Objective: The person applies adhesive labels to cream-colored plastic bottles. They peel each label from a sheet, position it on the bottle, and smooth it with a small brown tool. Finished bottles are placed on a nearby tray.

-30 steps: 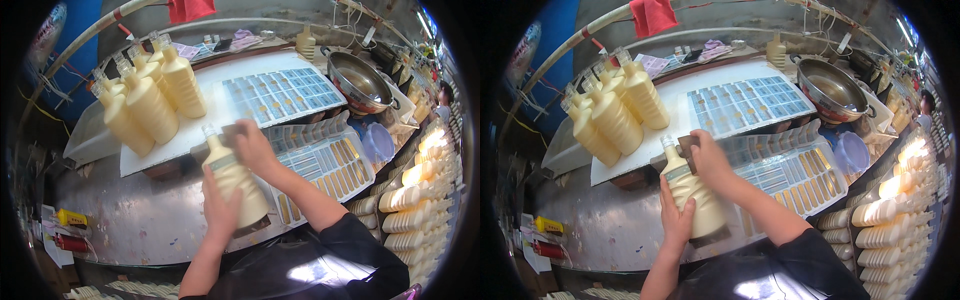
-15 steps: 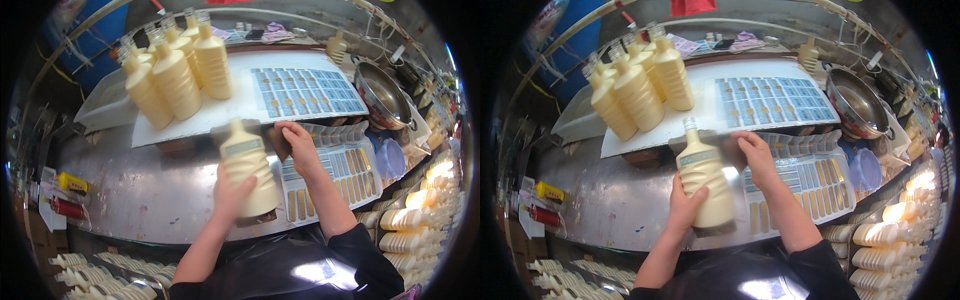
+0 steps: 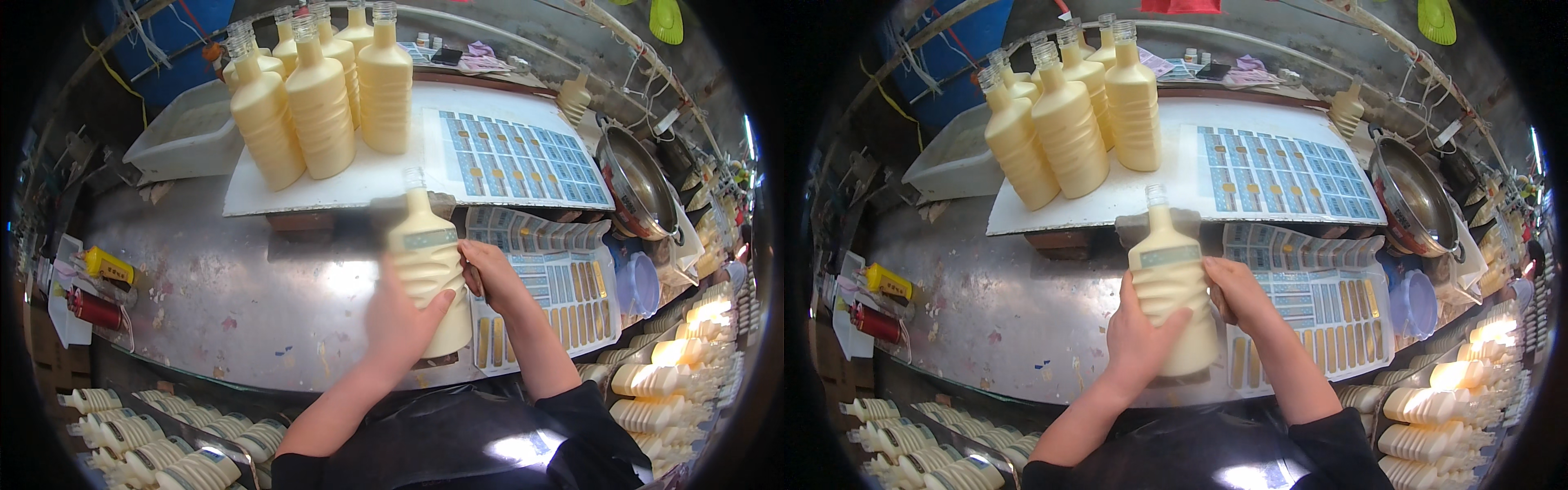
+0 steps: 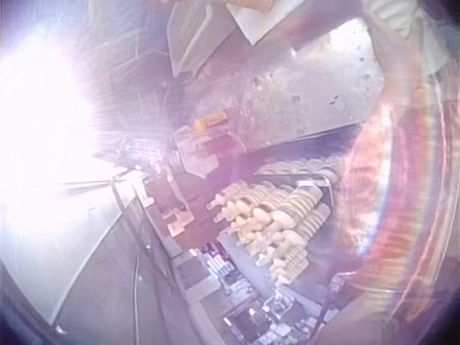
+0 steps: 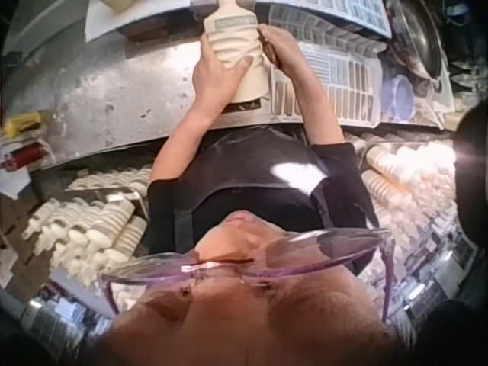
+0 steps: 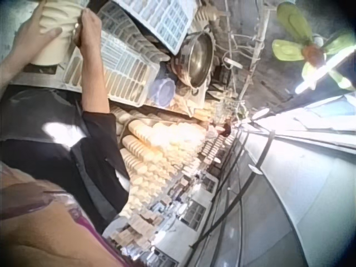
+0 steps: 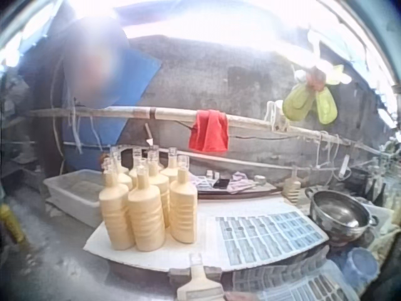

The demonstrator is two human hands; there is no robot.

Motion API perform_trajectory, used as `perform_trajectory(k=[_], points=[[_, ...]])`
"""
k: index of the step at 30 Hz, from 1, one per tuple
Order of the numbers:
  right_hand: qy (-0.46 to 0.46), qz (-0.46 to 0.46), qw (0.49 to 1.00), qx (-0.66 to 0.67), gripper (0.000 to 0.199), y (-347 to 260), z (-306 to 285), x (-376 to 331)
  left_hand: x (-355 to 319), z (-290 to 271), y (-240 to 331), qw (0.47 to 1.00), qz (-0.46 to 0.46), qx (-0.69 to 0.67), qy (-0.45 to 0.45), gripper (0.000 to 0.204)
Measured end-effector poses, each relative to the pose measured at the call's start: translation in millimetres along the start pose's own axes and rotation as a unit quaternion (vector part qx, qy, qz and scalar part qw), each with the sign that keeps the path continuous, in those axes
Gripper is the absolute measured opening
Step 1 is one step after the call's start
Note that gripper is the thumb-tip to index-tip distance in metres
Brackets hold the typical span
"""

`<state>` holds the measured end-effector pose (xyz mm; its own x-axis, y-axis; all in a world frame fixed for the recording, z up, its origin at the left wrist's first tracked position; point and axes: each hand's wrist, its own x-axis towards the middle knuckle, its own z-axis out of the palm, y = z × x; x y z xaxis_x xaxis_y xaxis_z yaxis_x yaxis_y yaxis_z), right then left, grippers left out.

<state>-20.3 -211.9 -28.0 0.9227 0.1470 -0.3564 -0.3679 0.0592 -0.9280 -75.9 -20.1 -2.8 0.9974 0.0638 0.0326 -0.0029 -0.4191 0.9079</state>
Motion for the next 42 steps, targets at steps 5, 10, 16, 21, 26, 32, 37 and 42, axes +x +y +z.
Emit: perform_trajectory(k=[5, 10, 16, 21, 26, 32, 37, 42], points=[[0.004, -0.102, 0.987, -0.121, 0.033, -26.1, 13.7, -32.4, 7.4, -5.6, -29.5, 0.973, -0.074, -0.202, -0.08, 0.09], [0.019, -0.22, 0.946, -0.237, 0.043, -29.5, 25.2, -45.1, 13.6, -15.4, -36.9, 0.88, -0.084, -0.445, -0.14, 0.077], [0.013, -0.228, 0.95, -0.213, 0.045, -27.6, 16.9, -45.6, 16.4, -12.5, -38.3, 0.862, -0.081, -0.47, -0.168, 0.081], [0.01, -0.08, 0.993, 0.082, 0.019, -38.7, -9.2, -36.6, 14.9, -8.6, -37.8, 0.883, -0.093, -0.44, -0.135, 0.085], [0.062, -0.194, 0.978, -0.036, 0.027, -25.7, -3.5, -12.8, 11.3, -0.6, -25.0, 0.953, -0.103, -0.276, -0.063, 0.081], [0.21, -0.399, 0.844, -0.292, 0.025, -19.4, 15.4, -16.8, 8.3, 0.5, -23.5, 0.978, -0.087, -0.185, -0.042, 0.084], [0.137, -0.589, 0.675, -0.423, 0.036, -29.2, 37.9, -31.7, 8.8, 0.5, -11.2, 0.987, -0.095, -0.119, -0.049, 0.082], [0.087, -0.572, 0.638, -0.508, 0.021, -42.4, 78.9, -19.6, 16.0, 6.9, -55.0, 0.995, -0.022, 0.084, -0.056, 0.088]])
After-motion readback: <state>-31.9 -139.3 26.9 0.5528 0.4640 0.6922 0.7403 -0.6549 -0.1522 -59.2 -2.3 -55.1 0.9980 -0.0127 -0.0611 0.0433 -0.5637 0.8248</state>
